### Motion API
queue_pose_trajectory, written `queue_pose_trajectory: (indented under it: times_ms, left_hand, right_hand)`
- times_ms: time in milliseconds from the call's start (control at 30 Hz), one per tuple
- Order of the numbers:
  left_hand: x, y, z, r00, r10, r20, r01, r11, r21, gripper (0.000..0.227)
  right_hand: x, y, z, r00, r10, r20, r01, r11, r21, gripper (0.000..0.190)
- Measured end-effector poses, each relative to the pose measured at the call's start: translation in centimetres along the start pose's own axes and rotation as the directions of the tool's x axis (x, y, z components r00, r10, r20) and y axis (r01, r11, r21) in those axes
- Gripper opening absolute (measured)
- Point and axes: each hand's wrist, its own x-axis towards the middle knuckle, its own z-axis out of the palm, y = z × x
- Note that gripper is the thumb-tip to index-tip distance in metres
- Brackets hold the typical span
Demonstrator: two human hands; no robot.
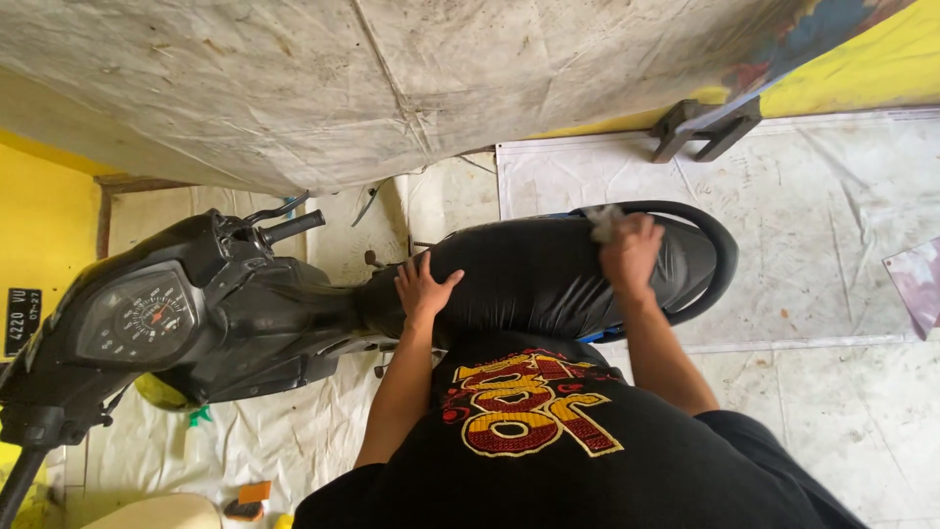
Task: The person wipes the black seat of a motorcycle with a white cloth. They move the cloth back and forth across the seat surface, covering the front, middle, and rear sections while standing in a workshop.
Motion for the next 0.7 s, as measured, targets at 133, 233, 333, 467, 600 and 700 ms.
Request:
queue_pose_trajectory:
  times_ms: [133,233,333,467,600,700]
  left_hand:
    - [-0.5,-1.3,-0.3,0.996,-0.091,-0.002,0.091,0.995,-0.033,0.108]
    - [-0.4,-0.4,-1.4,0.996,-0.081,0.045,0.082,0.997,-0.012,0.107]
    - [-0.2,-0.4,-1.2,0.991,-0.102,0.090,0.104,0.994,-0.025,0.107]
    - [0.1,-1.0,-0.8,0.985,-0.080,0.151,0.089,0.994,-0.058,0.119]
    - [0.0,-1.6,-0.5,0.993,0.007,0.119,0.004,0.995,-0.096,0.128]
    - [0.1,-1.4,-1.0,0.983,0.012,0.183,-0.005,0.999,-0.039,0.136]
  right_hand:
    - [2.7,2.7,-1.9,0.997,0.054,-0.050,-0.065,0.965,-0.254,0.048]
    - [3.6,1.8,-1.5,0.973,0.230,0.021,-0.227,0.970,-0.081,0.039]
    - [2.8,-1.7,-0.1,0.983,0.091,0.161,-0.090,0.996,-0.011,0.039]
    - [1.6,-7.5,0.6,0.943,-0.166,0.288,0.107,0.972,0.210,0.049]
    - [1.6,-7.9,-2.5,0.921,-0.303,0.246,0.200,0.907,0.370,0.055]
    - [2.2,-2.0,-1.6,0.986,-0.030,0.162,0.023,0.999,0.050,0.047]
